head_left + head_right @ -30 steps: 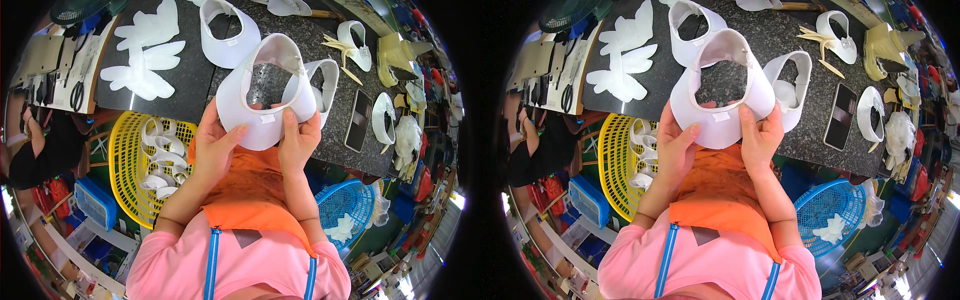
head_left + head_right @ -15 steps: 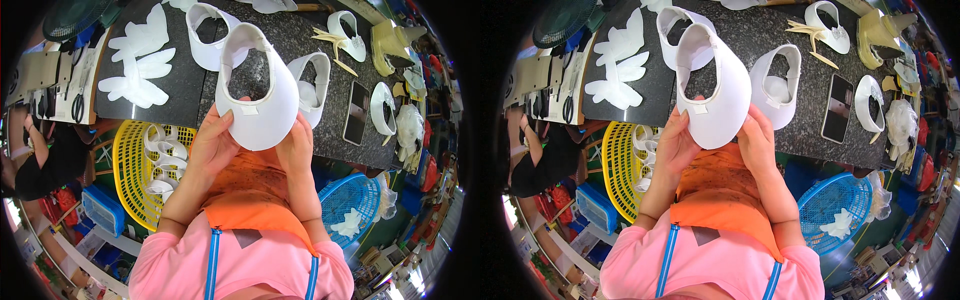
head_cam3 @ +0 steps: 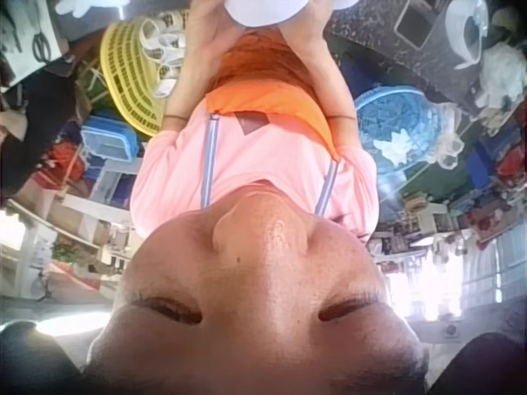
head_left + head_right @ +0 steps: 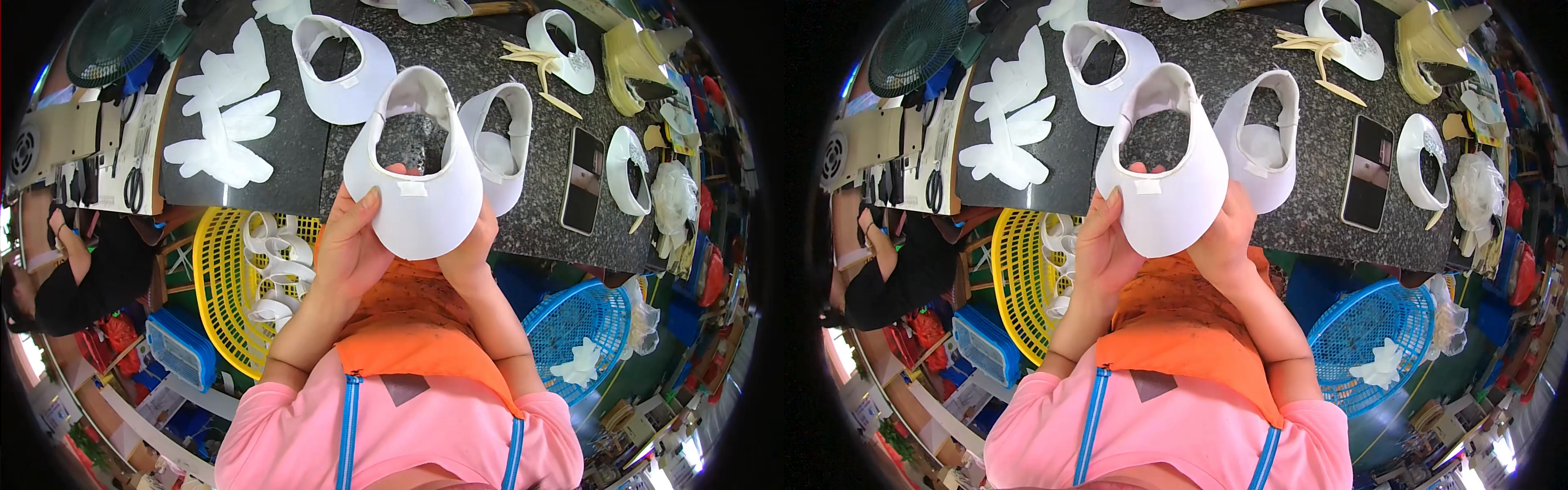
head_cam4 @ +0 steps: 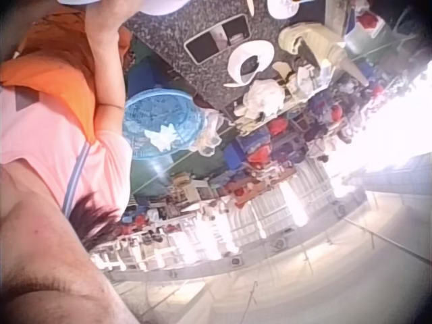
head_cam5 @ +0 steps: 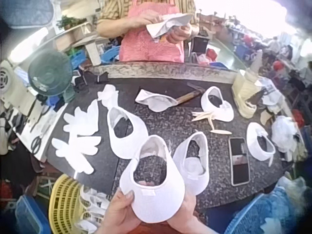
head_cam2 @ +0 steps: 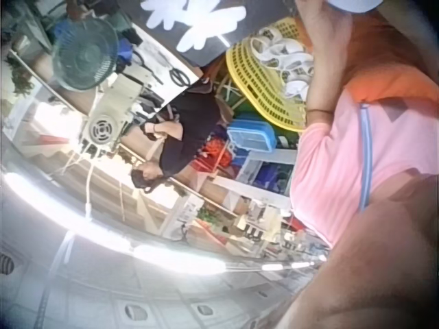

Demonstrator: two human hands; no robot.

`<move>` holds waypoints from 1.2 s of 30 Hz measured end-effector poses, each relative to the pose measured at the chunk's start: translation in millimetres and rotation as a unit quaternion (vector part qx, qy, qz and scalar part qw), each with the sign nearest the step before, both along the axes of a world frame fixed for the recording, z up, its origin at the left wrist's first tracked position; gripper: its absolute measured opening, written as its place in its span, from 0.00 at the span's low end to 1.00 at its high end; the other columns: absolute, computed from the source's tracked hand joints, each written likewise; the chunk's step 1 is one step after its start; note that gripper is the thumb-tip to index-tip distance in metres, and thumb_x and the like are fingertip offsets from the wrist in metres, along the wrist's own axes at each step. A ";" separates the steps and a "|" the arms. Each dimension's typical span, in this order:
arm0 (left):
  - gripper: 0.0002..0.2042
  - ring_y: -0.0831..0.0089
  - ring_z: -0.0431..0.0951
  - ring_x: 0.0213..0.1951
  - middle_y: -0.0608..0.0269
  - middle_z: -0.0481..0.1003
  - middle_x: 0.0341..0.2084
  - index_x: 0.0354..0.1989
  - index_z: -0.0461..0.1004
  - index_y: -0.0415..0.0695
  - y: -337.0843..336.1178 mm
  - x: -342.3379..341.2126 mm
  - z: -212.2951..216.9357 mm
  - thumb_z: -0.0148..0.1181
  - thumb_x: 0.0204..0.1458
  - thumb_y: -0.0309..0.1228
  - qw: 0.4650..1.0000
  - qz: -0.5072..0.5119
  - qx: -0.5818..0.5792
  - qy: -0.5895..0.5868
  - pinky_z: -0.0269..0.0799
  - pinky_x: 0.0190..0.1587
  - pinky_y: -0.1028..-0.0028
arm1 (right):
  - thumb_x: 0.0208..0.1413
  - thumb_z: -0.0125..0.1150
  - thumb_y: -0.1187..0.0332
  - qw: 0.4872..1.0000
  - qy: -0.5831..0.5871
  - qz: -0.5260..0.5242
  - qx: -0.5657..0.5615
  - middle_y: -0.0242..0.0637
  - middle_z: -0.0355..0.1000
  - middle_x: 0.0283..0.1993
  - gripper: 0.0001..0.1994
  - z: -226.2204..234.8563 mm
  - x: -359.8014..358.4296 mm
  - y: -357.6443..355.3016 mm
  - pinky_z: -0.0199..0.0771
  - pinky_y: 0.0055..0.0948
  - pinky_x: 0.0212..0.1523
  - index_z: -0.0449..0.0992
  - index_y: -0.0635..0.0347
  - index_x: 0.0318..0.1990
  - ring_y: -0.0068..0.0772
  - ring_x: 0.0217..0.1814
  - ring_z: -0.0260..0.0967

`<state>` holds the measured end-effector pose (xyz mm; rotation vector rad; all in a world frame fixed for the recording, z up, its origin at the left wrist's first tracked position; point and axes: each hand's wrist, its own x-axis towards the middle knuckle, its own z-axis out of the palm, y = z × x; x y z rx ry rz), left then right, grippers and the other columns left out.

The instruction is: The person assembles shoe components by taking padding inserts, placing them inside shoe uppers, and pressing the pieces together by hand.

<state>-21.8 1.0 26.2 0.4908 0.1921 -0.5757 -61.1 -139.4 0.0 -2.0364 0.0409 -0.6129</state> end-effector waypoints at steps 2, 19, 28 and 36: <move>0.19 0.64 0.72 0.53 0.52 0.71 0.51 0.55 0.63 0.41 1.2 2.0 -2.7 0.57 0.54 0.25 0.999 0.043 0.009 0.008 0.68 0.56 0.61 | 0.45 0.61 0.79 0.989 0.064 0.075 0.114 0.36 0.75 0.45 0.18 -3.5 -3.6 -4.8 0.71 0.29 0.49 0.75 0.64 0.47 0.32 0.49 0.73; 0.33 0.69 0.77 0.40 0.53 0.76 0.39 0.64 0.52 0.39 15.2 13.2 -26.4 0.59 0.48 0.18 0.764 0.016 0.600 -0.238 0.73 0.41 0.72 | 0.53 0.59 0.72 0.956 0.275 -0.093 -0.038 0.47 0.74 0.42 0.27 17.3 26.5 9.9 0.73 0.32 0.36 0.59 0.60 0.61 0.37 0.34 0.75; 0.29 0.66 0.77 0.23 0.58 0.78 0.24 0.56 0.67 0.48 38.7 27.3 1.4 0.68 0.43 0.37 0.537 -0.113 0.780 -0.301 0.70 0.28 0.68 | 0.53 0.60 0.65 0.952 0.227 -0.058 -0.199 0.41 0.74 0.25 0.28 3.0 18.2 -10.4 0.69 0.39 0.25 0.60 0.53 0.61 0.44 0.24 0.73; 0.05 0.57 0.74 0.29 0.55 0.75 0.24 0.35 0.77 0.41 72.0 133.7 -5.2 0.58 0.50 0.25 0.413 0.162 0.725 -0.527 0.69 0.37 0.64 | 0.46 0.65 0.74 0.987 0.004 -0.044 -0.155 0.32 0.65 0.17 0.18 -20.3 -4.3 -10.7 0.64 0.31 0.19 0.74 0.60 0.48 0.33 0.16 0.65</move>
